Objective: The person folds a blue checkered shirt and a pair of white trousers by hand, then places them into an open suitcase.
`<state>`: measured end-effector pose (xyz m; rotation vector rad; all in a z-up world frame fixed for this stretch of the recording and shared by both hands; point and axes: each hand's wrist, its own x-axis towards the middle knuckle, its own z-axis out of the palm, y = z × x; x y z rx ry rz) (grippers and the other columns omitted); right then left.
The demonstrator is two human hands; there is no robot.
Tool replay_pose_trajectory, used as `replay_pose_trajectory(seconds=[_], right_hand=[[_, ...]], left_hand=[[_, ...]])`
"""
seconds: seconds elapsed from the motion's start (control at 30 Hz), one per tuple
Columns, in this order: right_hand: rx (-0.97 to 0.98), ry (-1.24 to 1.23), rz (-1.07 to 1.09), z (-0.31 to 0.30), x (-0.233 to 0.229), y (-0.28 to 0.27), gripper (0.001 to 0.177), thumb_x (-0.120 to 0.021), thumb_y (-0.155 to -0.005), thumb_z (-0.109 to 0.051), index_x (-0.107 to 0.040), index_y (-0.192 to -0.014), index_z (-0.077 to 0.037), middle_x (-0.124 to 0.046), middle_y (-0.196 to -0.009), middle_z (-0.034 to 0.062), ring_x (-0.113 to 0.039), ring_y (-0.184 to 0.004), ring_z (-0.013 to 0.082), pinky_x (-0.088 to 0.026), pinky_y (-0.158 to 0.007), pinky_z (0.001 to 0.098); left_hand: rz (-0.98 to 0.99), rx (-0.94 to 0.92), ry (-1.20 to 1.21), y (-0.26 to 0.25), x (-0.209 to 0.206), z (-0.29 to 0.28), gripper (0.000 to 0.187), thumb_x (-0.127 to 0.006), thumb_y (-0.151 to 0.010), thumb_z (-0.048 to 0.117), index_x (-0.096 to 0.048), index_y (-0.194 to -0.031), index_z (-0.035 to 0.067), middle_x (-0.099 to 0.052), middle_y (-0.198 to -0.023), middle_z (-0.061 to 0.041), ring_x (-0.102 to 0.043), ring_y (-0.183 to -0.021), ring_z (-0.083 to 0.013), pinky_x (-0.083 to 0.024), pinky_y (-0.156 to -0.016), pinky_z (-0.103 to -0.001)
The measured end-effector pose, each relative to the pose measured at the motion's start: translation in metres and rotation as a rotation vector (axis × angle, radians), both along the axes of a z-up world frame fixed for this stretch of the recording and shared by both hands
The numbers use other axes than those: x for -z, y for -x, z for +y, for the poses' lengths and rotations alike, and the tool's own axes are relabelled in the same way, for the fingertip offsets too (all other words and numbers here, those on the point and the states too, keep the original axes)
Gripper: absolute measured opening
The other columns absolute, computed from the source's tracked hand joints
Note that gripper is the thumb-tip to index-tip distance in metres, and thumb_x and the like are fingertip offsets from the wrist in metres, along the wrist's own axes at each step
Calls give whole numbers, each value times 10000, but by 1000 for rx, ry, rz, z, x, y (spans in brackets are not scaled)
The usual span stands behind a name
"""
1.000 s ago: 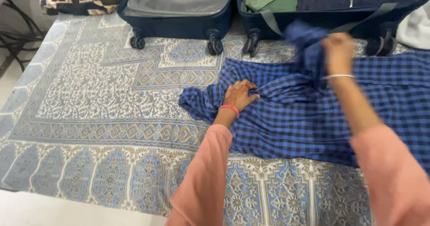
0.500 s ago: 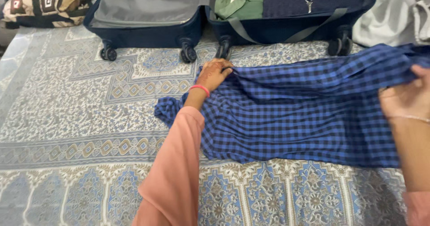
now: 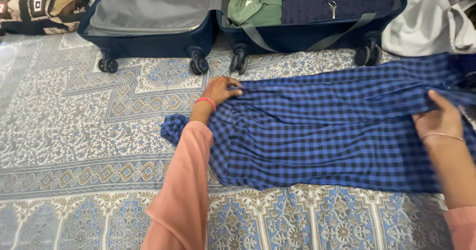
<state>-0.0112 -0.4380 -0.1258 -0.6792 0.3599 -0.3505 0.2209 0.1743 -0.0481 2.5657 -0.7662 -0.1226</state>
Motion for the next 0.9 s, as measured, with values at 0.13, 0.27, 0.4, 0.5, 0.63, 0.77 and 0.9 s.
replay_pose_trajectory(seconds=[0.13,0.27,0.4,0.5,0.63,0.77,0.9], right_hand=[[24,96,-214,-15,-6,-10,347,-655,-1011,63,-584,-1335,-39,-617,-1385,110,-589,-1400,324,-421,-1282,523],[15,382,99,-29,14,-25,610,-606,-877,45,-527,-1433,-196,-621,-1464,9,-601,-1334,283,-467,-1091,578],[-20,295,133,-43,36,-20,568,-664,-949,48,-504,-1460,-143,-620,-1427,94,-619,-1341,328,-487,-1114,612],[36,166,146,-52,35,-21,491,-696,-983,-37,-563,-1436,-170,-680,-1396,55,-660,-1282,312,-508,-1019,613],[73,440,40,-63,19,-18,433,-692,-969,55,-523,-1331,-110,-632,-1319,56,-625,-1261,297,-511,-1034,542],[337,1259,253,-45,7,-9,557,-736,-946,-14,-537,-1466,-26,-636,-1339,154,-624,-1193,336,-506,-1020,487],[332,1758,310,33,-51,11,348,-662,-1151,-285,-600,-1302,23,-582,-1337,248,-556,-1310,412,-436,-1128,536]], left_hand=[[68,-80,98,-17,2,15,327,-739,-879,430,-780,-1127,221,-771,-1099,-98,-717,-1079,-287,-533,-956,-399],[24,-65,-36,-23,11,7,313,-795,-833,398,-789,-1094,225,-774,-1092,-84,-712,-1065,-296,-494,-937,-443],[26,-71,-175,-3,8,-6,495,-793,-684,262,-720,-1174,270,-746,-1090,-2,-657,-1158,-240,-430,-1025,-427],[-194,-41,-11,15,0,-22,583,-785,-650,204,-687,-1224,222,-693,-1146,-58,-568,-1214,-308,-329,-1057,-493],[-422,-126,215,31,8,-49,307,-660,-872,163,-698,-1175,196,-681,-1162,-71,-589,-1167,-297,-367,-1042,-460],[-478,-181,86,20,30,-34,176,-547,-1047,155,-705,-1081,226,-694,-1109,-8,-624,-1158,-239,-416,-1075,-423],[-532,-300,145,14,38,-3,207,-533,-996,176,-721,-1083,176,-703,-1065,-41,-625,-1075,-267,-433,-974,-449]])
